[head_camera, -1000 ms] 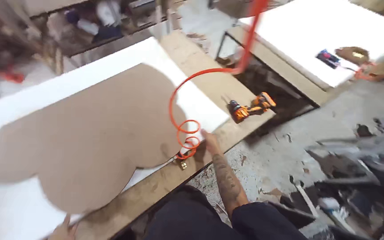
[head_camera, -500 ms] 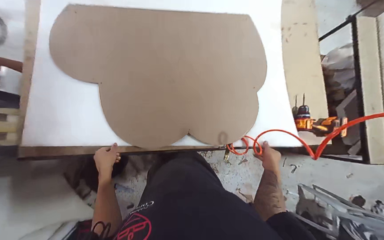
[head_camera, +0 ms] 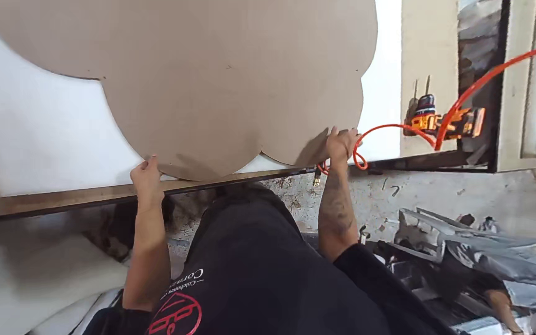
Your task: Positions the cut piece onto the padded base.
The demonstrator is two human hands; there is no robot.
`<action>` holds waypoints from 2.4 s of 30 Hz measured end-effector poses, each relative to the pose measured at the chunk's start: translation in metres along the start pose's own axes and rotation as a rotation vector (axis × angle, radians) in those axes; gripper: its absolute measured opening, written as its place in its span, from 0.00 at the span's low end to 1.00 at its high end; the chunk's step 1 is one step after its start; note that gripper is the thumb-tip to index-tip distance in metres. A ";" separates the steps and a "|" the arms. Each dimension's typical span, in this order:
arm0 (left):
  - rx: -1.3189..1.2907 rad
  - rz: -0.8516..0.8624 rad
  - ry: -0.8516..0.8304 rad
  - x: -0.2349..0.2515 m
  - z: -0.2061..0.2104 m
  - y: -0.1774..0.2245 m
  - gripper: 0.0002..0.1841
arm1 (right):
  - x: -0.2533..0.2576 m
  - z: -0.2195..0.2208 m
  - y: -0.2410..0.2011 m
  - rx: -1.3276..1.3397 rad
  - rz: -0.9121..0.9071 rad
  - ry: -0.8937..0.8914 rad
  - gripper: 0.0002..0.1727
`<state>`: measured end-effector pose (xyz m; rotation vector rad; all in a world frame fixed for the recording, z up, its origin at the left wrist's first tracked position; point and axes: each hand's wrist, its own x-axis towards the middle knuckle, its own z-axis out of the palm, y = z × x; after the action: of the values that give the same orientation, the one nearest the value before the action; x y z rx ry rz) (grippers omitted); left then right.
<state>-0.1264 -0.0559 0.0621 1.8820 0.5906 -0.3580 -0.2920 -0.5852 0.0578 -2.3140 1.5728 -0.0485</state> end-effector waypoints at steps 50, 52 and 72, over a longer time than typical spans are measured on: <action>0.547 0.025 -0.082 0.039 0.026 0.016 0.19 | 0.113 -0.032 0.100 0.878 0.148 -0.400 0.17; 0.548 0.025 -0.064 0.038 0.031 0.021 0.19 | 0.113 -0.027 0.101 0.918 0.162 -0.378 0.18; 0.243 0.046 -0.050 0.018 0.057 0.019 0.21 | 0.100 -0.018 0.101 0.707 0.307 -0.403 0.30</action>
<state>-0.0993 -0.1099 0.0467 2.1092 0.4867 -0.4625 -0.3484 -0.7138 0.0290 -1.4266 1.3863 -0.0495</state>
